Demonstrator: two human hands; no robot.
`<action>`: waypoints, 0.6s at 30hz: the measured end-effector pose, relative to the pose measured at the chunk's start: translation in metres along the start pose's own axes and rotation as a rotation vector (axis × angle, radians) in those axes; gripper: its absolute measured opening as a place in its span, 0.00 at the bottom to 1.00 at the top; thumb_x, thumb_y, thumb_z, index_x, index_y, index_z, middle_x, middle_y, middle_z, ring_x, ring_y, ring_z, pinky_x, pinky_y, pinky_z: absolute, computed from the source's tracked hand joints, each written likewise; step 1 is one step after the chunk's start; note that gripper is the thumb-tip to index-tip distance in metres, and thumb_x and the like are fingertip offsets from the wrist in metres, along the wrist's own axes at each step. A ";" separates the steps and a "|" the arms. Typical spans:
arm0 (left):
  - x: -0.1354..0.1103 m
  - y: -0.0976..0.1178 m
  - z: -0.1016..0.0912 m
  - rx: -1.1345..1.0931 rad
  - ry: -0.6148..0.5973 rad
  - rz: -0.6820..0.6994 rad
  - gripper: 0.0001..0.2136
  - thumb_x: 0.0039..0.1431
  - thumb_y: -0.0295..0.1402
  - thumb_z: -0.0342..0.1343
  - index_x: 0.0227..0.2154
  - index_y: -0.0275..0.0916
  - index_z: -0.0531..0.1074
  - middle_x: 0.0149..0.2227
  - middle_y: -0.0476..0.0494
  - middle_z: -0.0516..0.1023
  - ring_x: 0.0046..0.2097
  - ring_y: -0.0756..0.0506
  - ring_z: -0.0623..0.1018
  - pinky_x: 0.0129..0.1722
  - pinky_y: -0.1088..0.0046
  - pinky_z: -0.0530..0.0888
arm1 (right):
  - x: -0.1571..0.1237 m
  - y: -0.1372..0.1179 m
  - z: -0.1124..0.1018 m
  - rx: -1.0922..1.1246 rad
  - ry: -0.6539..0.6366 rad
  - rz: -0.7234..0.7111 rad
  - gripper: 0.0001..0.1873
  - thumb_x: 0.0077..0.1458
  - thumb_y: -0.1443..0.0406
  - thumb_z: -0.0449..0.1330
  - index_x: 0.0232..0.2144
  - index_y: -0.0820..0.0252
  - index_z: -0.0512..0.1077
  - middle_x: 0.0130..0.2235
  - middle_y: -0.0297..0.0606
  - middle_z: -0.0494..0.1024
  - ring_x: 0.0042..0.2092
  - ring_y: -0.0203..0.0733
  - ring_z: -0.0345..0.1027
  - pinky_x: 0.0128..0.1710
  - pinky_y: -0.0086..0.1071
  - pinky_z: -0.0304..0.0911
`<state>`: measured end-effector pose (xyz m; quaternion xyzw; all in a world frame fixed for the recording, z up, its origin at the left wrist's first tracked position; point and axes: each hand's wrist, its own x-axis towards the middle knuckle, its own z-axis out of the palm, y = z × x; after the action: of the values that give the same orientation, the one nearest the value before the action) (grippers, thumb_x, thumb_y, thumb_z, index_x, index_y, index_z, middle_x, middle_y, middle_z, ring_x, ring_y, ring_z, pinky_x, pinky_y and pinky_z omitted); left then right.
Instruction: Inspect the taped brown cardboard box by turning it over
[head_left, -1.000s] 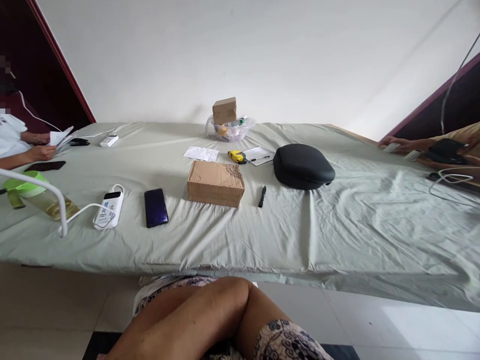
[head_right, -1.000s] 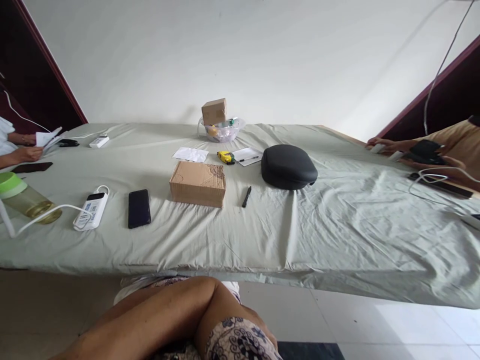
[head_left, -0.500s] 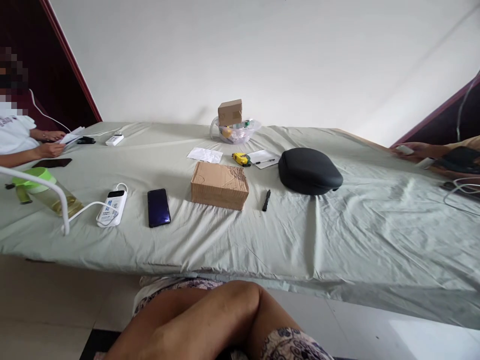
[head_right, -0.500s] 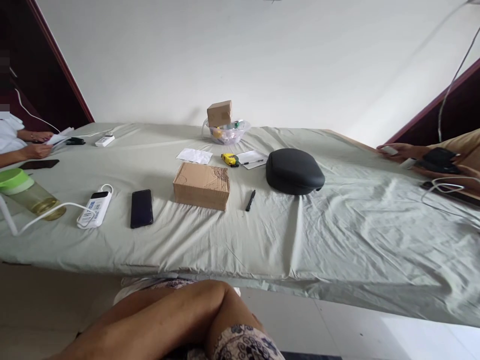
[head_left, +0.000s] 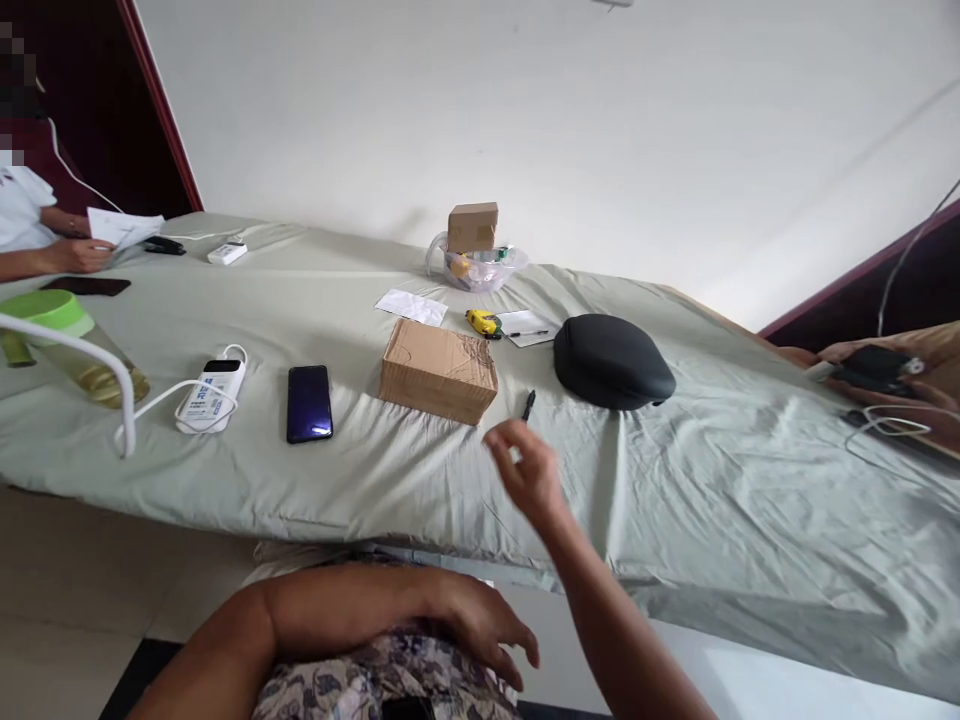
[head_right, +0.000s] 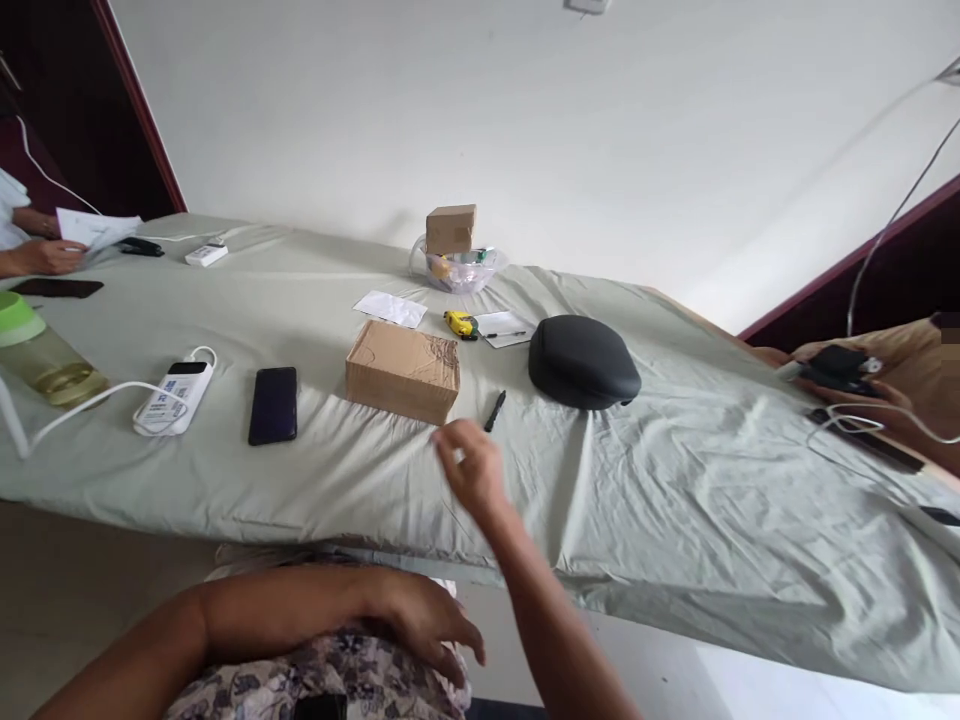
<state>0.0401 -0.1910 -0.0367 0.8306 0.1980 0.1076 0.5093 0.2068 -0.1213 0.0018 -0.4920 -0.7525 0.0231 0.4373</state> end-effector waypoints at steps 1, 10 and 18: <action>0.012 0.000 -0.007 -0.008 -0.167 0.075 0.11 0.49 0.52 0.65 0.28 0.53 0.80 0.30 0.52 0.81 0.35 0.41 0.84 0.37 0.64 0.83 | 0.004 0.031 -0.012 -0.144 0.014 0.169 0.17 0.67 0.55 0.52 0.33 0.56 0.75 0.34 0.42 0.77 0.37 0.45 0.70 0.41 0.38 0.68; 0.023 0.010 -0.181 -0.200 0.993 0.342 0.11 0.66 0.42 0.55 0.42 0.42 0.74 0.39 0.45 0.80 0.38 0.49 0.80 0.42 0.73 0.78 | 0.038 0.127 -0.005 -0.519 -0.325 0.848 0.23 0.61 0.62 0.56 0.57 0.57 0.76 0.65 0.50 0.66 0.64 0.60 0.61 0.61 0.52 0.60; 0.055 -0.117 -0.216 -0.326 1.586 -0.002 0.23 0.60 0.55 0.58 0.47 0.41 0.70 0.48 0.40 0.76 0.50 0.43 0.77 0.53 0.65 0.74 | 0.007 0.162 -0.027 -0.512 -0.139 0.884 0.28 0.53 0.72 0.51 0.53 0.62 0.78 0.60 0.52 0.72 0.59 0.57 0.67 0.60 0.52 0.62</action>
<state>-0.0179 0.0534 -0.0432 0.4223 0.4829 0.6915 0.3322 0.3404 -0.0431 -0.0524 -0.8517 -0.4814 0.0532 0.2002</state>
